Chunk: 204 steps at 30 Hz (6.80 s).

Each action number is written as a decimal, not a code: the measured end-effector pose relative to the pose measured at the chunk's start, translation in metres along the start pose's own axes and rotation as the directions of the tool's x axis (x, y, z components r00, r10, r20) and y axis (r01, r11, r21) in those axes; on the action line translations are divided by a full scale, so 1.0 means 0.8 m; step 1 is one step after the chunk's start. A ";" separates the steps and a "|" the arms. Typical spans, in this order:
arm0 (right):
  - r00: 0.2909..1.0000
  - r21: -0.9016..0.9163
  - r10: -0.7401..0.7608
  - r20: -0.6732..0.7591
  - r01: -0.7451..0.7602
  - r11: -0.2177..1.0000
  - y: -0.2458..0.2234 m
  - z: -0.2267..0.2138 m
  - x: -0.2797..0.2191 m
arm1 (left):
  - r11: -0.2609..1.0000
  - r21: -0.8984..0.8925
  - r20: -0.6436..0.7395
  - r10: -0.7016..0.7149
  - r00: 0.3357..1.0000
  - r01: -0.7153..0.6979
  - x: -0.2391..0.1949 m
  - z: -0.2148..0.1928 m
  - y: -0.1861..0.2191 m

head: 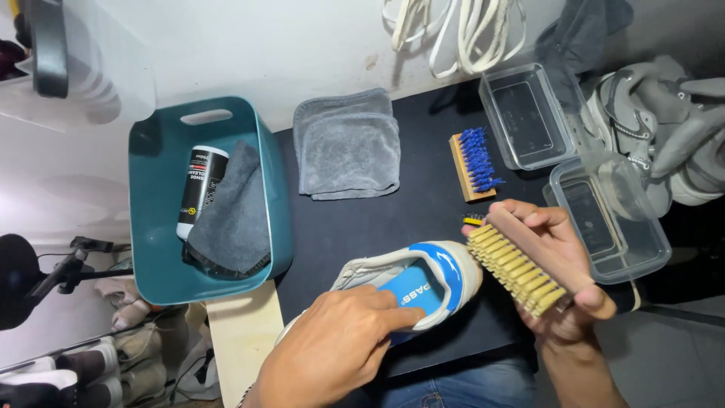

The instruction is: The person scrubs a white and blue sneaker with a wooden brush, focusing on the toe box, sides, and heel. They repeatedly dip the brush into a clear container of water to wet the bristles before continuing to scrub different areas of the shoe.

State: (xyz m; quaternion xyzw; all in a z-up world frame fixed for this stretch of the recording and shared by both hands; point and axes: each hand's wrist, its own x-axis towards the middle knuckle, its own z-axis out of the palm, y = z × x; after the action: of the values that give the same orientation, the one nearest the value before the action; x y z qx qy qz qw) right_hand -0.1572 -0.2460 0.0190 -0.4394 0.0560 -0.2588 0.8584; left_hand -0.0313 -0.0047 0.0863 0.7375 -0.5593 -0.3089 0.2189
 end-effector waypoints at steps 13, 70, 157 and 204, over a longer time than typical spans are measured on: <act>0.938 0.032 0.193 -0.287 -0.191 0.981 0.029 -0.026 -0.020 | 0.849 0.519 -0.271 0.054 0.961 0.099 0.029 0.093 0.004; 0.980 -0.698 -0.164 -0.111 0.041 0.715 -0.071 -0.004 0.026 | 0.804 -0.583 -0.413 -0.172 0.895 -0.115 0.012 0.052 0.018; 0.924 -0.589 -0.034 0.381 0.271 0.761 -0.021 0.048 -0.009 | 0.975 -0.164 -0.776 -0.032 0.630 -0.152 -0.002 0.096 0.043; 0.816 -0.658 -0.185 0.547 0.556 0.508 -0.056 0.070 -0.068 | 0.995 -0.020 -0.795 0.043 0.605 -0.097 -0.003 0.120 0.069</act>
State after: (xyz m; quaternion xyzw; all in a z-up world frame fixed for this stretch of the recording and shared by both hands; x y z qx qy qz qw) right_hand -0.2034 -0.2003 0.0810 -0.8182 -0.1135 -0.2902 0.4831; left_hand -0.1369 -0.0156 0.0554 0.7684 -0.4231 0.0415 0.4783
